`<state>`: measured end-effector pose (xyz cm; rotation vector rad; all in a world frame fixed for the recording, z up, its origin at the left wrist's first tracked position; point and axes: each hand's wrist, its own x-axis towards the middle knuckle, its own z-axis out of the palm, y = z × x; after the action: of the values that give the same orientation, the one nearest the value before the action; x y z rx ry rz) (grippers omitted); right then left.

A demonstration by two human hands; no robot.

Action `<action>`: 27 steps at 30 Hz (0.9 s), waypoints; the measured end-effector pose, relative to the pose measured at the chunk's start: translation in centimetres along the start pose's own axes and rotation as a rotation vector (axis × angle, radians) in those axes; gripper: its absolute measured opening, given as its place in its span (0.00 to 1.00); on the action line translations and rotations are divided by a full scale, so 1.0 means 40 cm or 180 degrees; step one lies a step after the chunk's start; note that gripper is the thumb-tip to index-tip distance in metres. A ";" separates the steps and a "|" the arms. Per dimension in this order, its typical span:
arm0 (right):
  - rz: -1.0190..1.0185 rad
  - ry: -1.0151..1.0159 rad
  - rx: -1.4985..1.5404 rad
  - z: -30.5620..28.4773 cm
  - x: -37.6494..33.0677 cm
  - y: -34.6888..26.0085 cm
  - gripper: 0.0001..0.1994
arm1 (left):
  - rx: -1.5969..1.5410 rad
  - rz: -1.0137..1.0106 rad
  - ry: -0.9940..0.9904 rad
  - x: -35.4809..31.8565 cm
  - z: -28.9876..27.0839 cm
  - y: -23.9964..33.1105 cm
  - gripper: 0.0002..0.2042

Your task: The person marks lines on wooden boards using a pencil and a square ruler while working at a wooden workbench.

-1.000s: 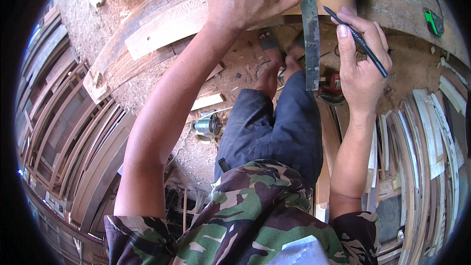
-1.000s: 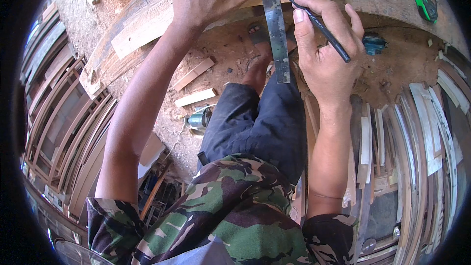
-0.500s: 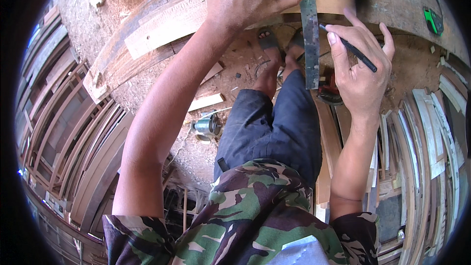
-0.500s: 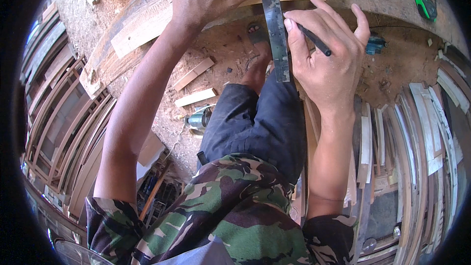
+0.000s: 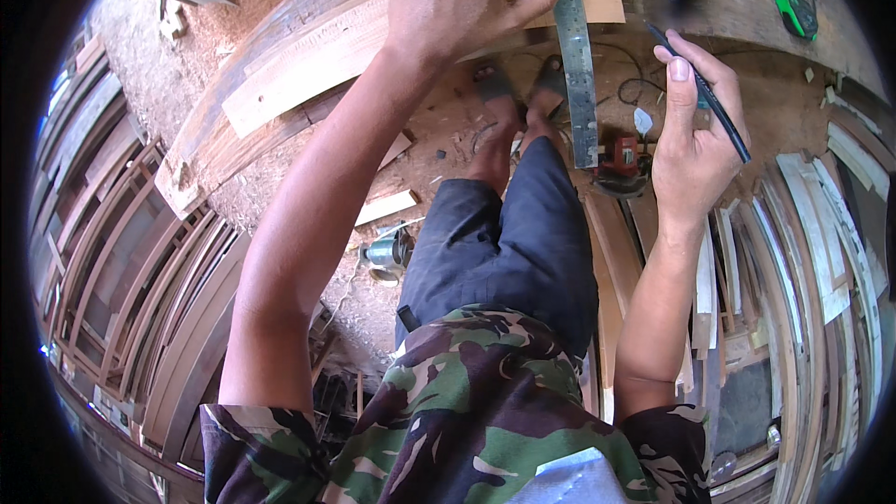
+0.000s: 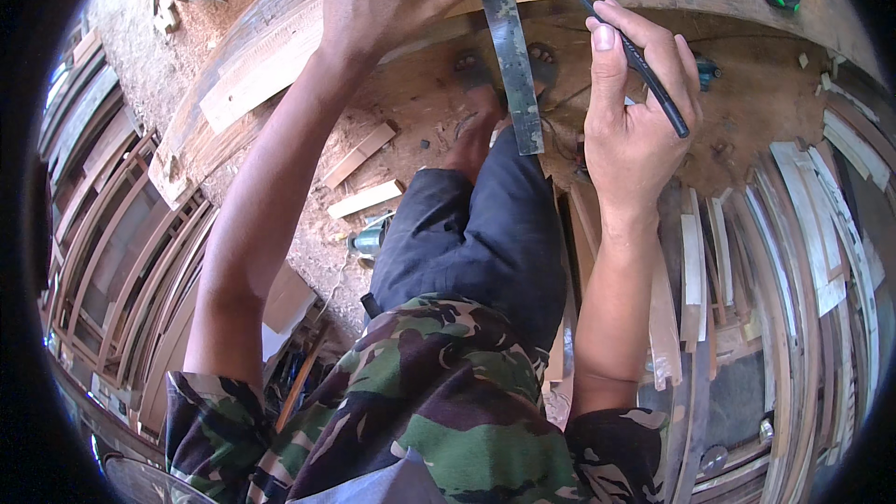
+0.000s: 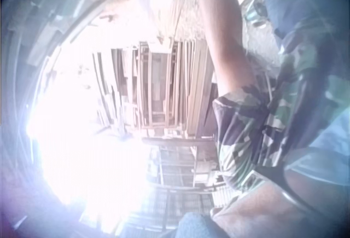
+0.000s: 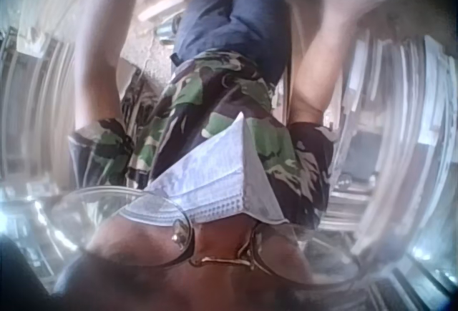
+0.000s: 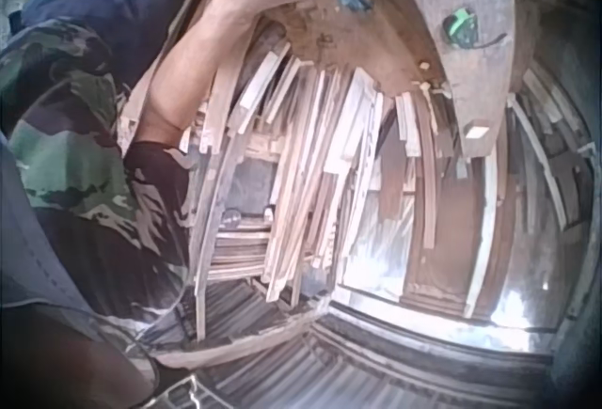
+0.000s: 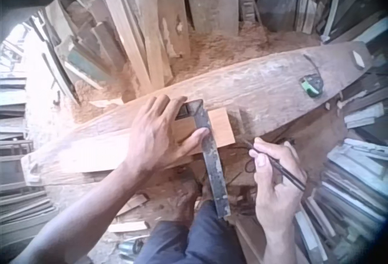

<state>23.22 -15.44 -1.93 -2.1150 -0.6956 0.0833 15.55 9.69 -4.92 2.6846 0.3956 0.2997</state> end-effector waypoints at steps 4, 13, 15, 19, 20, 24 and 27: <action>-0.0013 0.0088 0.0100 0.003 0.007 0.006 0.07 | 0.0014 0.0116 0.0133 0.005 0.007 0.000 0.37; -0.0216 0.0162 0.0176 0.034 0.014 0.023 0.06 | 0.0118 0.0271 0.0088 0.007 0.013 -0.004 0.41; -0.0210 0.0132 0.0269 0.038 0.018 0.020 0.06 | 0.0116 0.0282 0.0083 0.007 0.014 -0.004 0.41; -0.0056 0.0017 0.0429 0.037 0.021 0.011 0.07 | 0.0102 0.0263 0.0049 0.011 0.009 -0.001 0.41; -0.0018 -0.0020 0.0432 0.037 0.021 0.010 0.07 | 0.0104 0.0262 0.0044 0.011 0.009 -0.001 0.41; -0.0132 -0.0163 0.0304 0.047 0.027 0.013 0.07 | 0.0068 0.0242 0.0026 0.011 0.005 0.000 0.41; -0.0276 -0.0329 0.0024 0.051 0.032 -0.001 0.07 | 0.0095 0.0210 -0.0022 0.011 0.003 -0.001 0.40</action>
<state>23.66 -13.28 -2.91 -2.0817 -0.8460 0.1481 15.97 9.81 -4.97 2.7311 0.3120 0.3062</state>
